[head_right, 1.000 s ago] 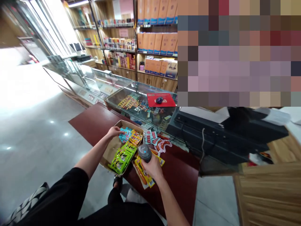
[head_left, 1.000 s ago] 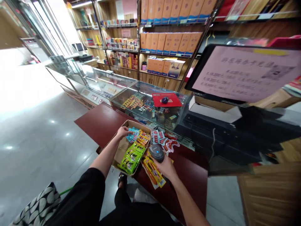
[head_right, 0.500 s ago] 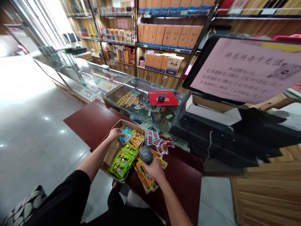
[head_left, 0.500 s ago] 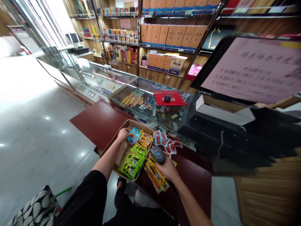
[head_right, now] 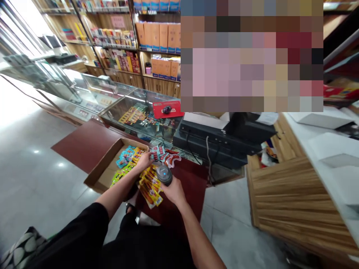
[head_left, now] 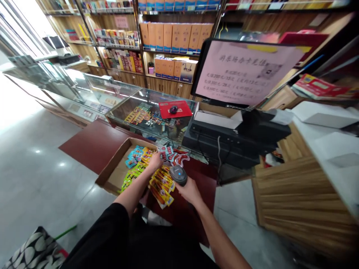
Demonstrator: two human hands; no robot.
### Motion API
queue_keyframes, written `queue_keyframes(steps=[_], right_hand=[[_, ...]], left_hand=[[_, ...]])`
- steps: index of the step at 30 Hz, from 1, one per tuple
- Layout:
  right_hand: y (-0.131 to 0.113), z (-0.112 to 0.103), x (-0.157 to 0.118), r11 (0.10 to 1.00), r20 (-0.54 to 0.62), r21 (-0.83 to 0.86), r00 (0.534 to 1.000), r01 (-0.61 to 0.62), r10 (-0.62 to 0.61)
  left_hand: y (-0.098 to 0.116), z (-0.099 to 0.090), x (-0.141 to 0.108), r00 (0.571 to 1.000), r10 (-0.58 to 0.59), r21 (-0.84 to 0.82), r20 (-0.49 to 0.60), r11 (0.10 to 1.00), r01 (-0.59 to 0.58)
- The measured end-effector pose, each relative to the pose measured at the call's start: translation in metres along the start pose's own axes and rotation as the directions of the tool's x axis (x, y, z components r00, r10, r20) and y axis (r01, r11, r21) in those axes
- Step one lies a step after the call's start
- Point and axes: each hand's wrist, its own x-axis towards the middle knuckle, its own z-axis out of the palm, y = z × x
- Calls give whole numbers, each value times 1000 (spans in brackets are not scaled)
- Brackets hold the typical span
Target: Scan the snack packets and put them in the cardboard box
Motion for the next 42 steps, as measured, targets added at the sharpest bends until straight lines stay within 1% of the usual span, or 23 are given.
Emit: queue_keyframes(steps=[2, 4, 8, 10, 13, 15, 17, 19, 20, 22, 25, 27, 29, 30, 32, 36, 42], right_hand=[[9, -14, -5, 1000, -1, -7, 1000, 0, 0], [14, -22, -7, 1000, -17, -6, 1000, -2, 2], [19, -21, -6, 1000, -83, 4, 996, -31, 31], [22, -17, -6, 998, -121, 6, 991, -61, 61], [27, -16, -8, 994, -166, 10, 980, -106, 106], [32, -18, -11, 991, -188, 16, 973, -129, 130], [36, -21, -13, 989, -205, 26, 967, -146, 148], [40, -23, -14, 987, -213, 38, 963, -158, 163], [41, -23, -14, 986, -214, 45, 962, -163, 169], [43, -23, -13, 984, -213, 60, 961, -170, 179], [43, -21, -12, 981, -205, 75, 960, -177, 189], [43, -20, -12, 980, -200, 80, 961, -181, 194], [43, -20, -11, 979, -197, 81, 960, -188, 200], [44, -20, -11, 978, -197, 80, 959, -192, 205], [45, -20, -10, 976, -198, 79, 956, -205, 217], [47, -20, -9, 970, -192, 80, 951, -232, 243], [48, -24, -8, 965, -186, 80, 948, -249, 260]], left_hand=[[10, 21, 0, 999, -43, 22, -1, 999, 43], [12, 35, 5, 997, -74, 56, 12, 996, 73], [9, 54, 18, 996, -82, 104, 41, 992, 77], [8, 61, 22, 996, -88, 126, 27, 988, 84], [7, 65, 22, 999, -49, 155, -21, 987, 52], [6, 64, 21, 998, -6, 120, -62, 993, 13], [8, 60, 18, 992, 17, 18, -122, 1000, -15], [11, 57, 12, 987, -6, -141, -161, 990, -17], [14, 55, 8, 988, -45, -249, -146, 969, 7], [21, 56, -2, 990, -132, -455, -44, 885, 98], [34, 61, -16, 973, -190, -676, 132, 701, 228], [42, 64, -22, 956, -191, -780, 223, 553, 293], [48, 64, -24, 932, -188, -843, 309, 400, 360], [50, 63, -24, 925, -188, -853, 331, 360, 378], [53, 61, -24, 921, -193, -862, 340, 327, 387], [56, 58, -23, 923, -203, -865, 328, 328, 380], [63, 56, -23, 917, -154, -861, 369, 315, 399]])
